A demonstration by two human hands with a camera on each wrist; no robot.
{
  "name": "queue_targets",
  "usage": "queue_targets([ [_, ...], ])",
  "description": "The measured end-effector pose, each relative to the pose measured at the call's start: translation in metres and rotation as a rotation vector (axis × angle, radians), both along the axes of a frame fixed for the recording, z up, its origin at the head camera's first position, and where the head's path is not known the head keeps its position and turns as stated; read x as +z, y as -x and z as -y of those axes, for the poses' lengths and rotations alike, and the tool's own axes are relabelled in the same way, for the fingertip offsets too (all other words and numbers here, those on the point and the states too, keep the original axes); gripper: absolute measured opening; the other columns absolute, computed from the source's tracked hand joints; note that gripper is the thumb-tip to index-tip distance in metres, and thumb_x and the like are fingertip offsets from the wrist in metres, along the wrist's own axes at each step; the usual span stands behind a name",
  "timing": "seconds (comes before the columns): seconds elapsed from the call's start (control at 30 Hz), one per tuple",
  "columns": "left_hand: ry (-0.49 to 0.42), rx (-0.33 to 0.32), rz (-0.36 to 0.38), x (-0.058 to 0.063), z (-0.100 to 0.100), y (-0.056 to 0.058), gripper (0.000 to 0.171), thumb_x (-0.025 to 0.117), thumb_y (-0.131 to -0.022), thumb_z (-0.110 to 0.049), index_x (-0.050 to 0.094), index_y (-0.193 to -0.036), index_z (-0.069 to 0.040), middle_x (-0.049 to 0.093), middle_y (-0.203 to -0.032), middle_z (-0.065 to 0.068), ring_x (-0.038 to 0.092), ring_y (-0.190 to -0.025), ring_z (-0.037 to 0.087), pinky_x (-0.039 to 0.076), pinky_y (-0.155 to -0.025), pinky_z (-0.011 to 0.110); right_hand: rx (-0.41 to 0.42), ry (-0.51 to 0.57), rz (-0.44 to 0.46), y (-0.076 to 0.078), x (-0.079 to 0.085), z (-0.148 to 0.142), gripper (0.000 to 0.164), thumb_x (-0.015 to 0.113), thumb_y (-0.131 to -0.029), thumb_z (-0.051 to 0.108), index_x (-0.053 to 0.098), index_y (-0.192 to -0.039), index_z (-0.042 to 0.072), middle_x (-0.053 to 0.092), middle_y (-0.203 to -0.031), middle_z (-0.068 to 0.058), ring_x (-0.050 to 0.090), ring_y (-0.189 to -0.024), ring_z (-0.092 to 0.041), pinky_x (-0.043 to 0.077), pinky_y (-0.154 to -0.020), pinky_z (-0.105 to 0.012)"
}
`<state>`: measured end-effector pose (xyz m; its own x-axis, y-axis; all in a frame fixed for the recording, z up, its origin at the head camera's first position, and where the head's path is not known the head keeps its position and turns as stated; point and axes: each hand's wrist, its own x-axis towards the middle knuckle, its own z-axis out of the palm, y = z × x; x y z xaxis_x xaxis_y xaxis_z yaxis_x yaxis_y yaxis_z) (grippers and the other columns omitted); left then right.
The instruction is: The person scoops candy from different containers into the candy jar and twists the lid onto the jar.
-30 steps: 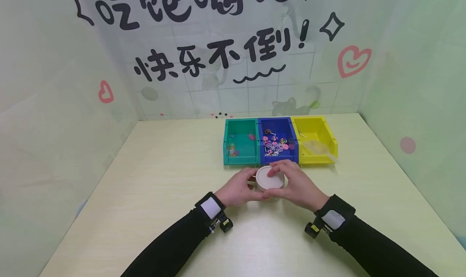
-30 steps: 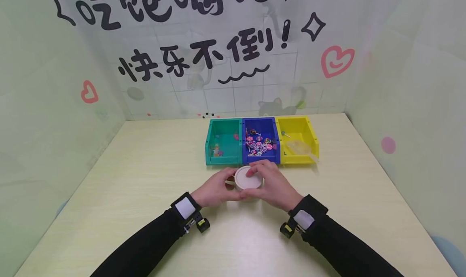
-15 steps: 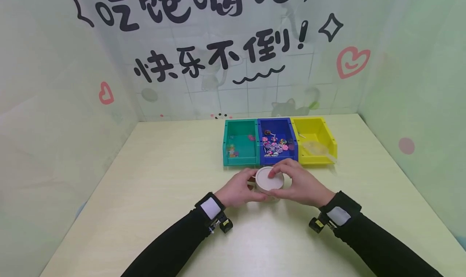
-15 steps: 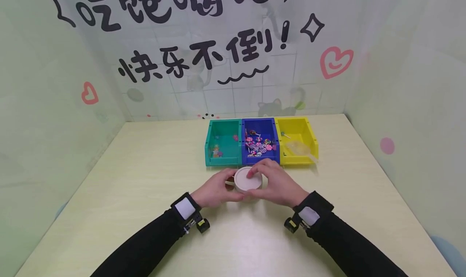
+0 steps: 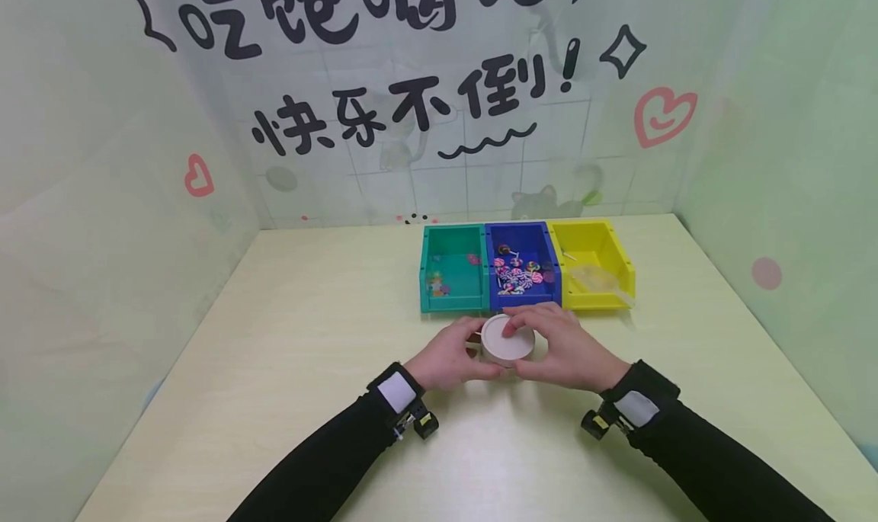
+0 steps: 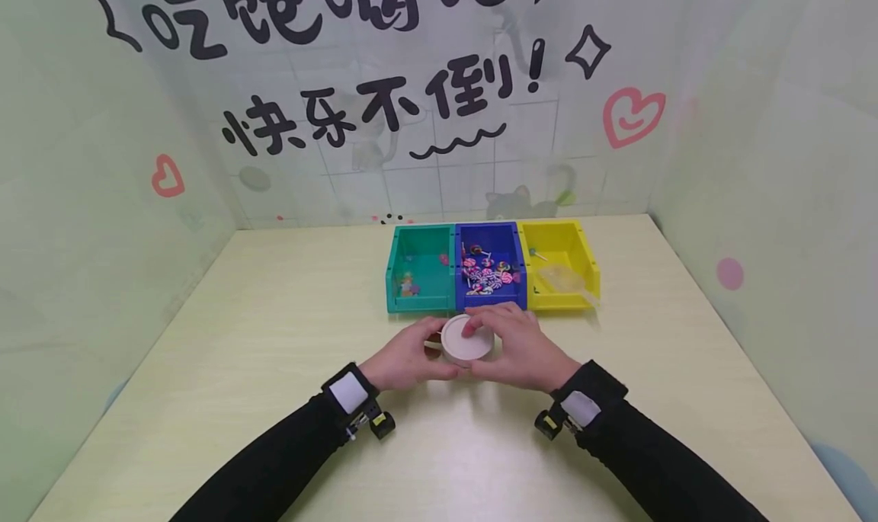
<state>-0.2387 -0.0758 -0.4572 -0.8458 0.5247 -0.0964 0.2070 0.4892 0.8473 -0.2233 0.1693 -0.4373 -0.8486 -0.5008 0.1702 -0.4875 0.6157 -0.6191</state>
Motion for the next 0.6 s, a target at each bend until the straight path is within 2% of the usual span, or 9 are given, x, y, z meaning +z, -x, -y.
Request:
queue_targets([
  [0.13, -0.005, -0.002, 0.002, -0.0004, 0.0000, 0.0005, 0.069, 0.089, -0.094, -0.021, 0.059, -0.155, -0.011, 0.060, -0.141, 0.010, 0.062, -0.135, 0.030, 0.056, -0.116, 0.047, -0.041, 0.009, -0.015, 0.0005, -0.0035, 0.0030, 0.036, 0.096, -0.086, 0.035, 0.073, -0.113, 0.027, 0.068, -0.141, -0.005, 0.052, -0.138, -0.033, 0.041, -0.114, -0.063],
  [0.3, 0.001, -0.003, -0.010, -0.0008, -0.0004, 0.0012, 0.068, 0.090, -0.092, -0.021, 0.060, -0.153, -0.010, 0.060, -0.138, 0.010, 0.062, -0.135, 0.031, 0.055, -0.117, 0.047, -0.117, 0.030, -0.022, -0.0009, -0.0072, 0.0082, 0.042, 0.098, -0.080, 0.050, 0.073, -0.106, 0.027, 0.062, -0.118, -0.001, 0.053, -0.122, -0.026, 0.044, -0.103, -0.052],
  [0.37, 0.000, -0.004, -0.011, -0.0007, -0.0004, 0.0011, 0.068, 0.090, -0.093, -0.022, 0.060, -0.153, -0.010, 0.060, -0.138, 0.010, 0.062, -0.135, 0.030, 0.056, -0.116, 0.047, -0.116, 0.025, -0.031, -0.0016, -0.0071, 0.0089, 0.042, 0.097, -0.080, 0.050, 0.073, -0.106, 0.027, 0.063, -0.122, -0.004, 0.053, -0.125, -0.029, 0.045, -0.105, -0.056],
  [0.53, 0.004, 0.000, -0.005, -0.0013, -0.0002, 0.0007, 0.069, 0.089, -0.094, -0.024, 0.059, -0.155, -0.011, 0.060, -0.141, 0.009, 0.062, -0.135, 0.029, 0.057, -0.114, 0.046, -0.051, -0.003, -0.031, -0.0029, -0.0044, 0.0062, 0.033, 0.091, -0.088, 0.035, 0.072, -0.113, 0.027, 0.064, -0.153, -0.011, 0.048, -0.143, -0.038, 0.037, -0.117, -0.071],
  [0.6, 0.005, 0.001, -0.006, -0.0017, -0.0001, 0.0008, 0.069, 0.089, -0.094, -0.023, 0.059, -0.155, -0.011, 0.060, -0.141, 0.009, 0.062, -0.135, 0.029, 0.057, -0.114, 0.046, -0.037, -0.010, -0.033, -0.0029, -0.0044, 0.0056, 0.033, 0.090, -0.088, 0.031, 0.072, -0.116, 0.027, 0.064, -0.154, -0.011, 0.047, -0.143, -0.037, 0.036, -0.117, -0.070],
])
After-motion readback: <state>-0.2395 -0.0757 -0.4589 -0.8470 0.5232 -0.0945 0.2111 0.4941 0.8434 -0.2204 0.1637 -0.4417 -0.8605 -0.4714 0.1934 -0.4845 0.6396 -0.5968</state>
